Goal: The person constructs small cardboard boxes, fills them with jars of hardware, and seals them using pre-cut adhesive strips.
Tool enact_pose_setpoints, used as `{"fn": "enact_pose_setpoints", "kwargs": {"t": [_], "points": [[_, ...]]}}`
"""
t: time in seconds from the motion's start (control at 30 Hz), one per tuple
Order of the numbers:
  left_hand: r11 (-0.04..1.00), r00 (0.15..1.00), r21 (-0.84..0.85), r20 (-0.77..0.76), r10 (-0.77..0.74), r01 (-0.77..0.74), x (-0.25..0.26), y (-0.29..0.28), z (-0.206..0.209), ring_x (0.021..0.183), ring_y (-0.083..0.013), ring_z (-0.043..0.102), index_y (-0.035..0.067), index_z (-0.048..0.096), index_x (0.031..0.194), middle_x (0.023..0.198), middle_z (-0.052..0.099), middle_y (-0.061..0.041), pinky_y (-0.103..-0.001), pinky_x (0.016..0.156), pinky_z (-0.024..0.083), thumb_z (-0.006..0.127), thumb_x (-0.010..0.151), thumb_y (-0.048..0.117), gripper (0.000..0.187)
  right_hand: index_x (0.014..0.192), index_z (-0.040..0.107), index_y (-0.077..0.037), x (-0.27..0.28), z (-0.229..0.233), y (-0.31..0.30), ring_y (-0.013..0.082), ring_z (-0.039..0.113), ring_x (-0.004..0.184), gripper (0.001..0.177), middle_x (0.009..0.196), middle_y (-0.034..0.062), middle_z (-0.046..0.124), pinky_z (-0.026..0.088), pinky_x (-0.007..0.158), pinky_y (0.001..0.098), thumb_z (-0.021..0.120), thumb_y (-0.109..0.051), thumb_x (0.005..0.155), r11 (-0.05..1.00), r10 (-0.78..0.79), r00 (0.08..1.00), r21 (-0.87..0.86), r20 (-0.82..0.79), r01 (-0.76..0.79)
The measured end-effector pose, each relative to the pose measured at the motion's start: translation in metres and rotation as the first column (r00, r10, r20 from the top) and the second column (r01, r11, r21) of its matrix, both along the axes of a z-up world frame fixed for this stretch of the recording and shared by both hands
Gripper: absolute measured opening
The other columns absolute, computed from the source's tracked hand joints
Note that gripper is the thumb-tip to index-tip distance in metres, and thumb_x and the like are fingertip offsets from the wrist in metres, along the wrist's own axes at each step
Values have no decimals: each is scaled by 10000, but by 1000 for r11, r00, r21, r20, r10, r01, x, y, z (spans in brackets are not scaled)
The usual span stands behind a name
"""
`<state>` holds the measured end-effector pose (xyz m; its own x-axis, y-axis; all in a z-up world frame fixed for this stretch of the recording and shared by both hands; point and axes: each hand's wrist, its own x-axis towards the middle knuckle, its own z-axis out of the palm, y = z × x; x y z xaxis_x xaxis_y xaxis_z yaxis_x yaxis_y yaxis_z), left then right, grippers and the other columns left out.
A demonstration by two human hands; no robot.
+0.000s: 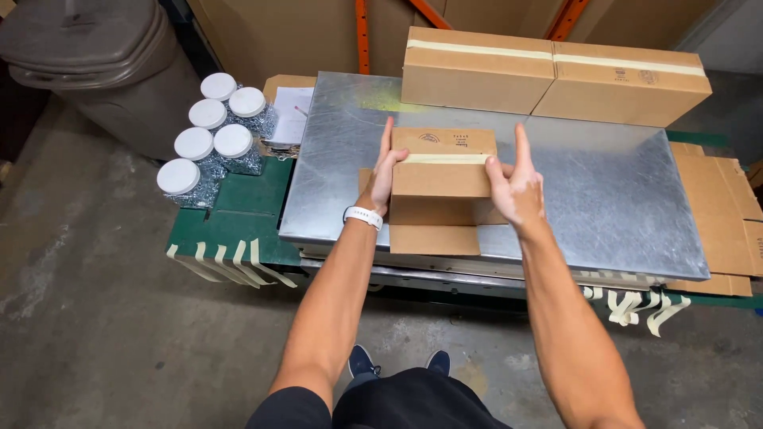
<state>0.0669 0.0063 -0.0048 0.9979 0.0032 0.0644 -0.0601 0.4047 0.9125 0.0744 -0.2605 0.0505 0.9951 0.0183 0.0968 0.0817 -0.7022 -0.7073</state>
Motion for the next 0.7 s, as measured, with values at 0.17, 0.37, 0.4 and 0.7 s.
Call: {"fn": "enact_pose_setpoints", "kwargs": {"t": [0.17,0.37,0.4,0.7], "points": [[995,998,91,-47,51,-47,-17,-10,32,1770,-413,17,273,133,1842,1919,60,-229,-542,1443,26,587,1066,361,903,1838,37,-305,54,17,11,506,498,1566,1022,1544,176,706,330,1296,673,374,-868,1055,925,84,945,-327,-317,-192],[338,916,930,-252,312,140,24,43,8,1649,-408,421,389,182,1822,1819,365,-224,-577,1329,369,528,832,1076,1254,1787,281,-394,38,52,7,531,480,1562,946,1706,305,506,373,1319,613,523,-864,1002,919,190,897,-248,-400,-305],[304,925,946,-213,316,114,33,45,8,1524,-377,560,382,439,1682,1605,586,-142,-547,1248,470,590,844,1016,1062,1805,244,-326,23,62,14,511,582,1456,1011,1687,321,504,454,1252,611,572,-838,997,950,184,897,-160,-401,-267],[286,914,948,-237,329,142,-1,16,49,1409,-391,680,166,735,1470,1378,777,-210,-521,1212,517,685,829,909,983,1578,658,-119,4,67,41,445,656,1431,1250,1479,249,728,495,1211,577,651,-1049,742,920,10,879,-341,-477,-195]]}}
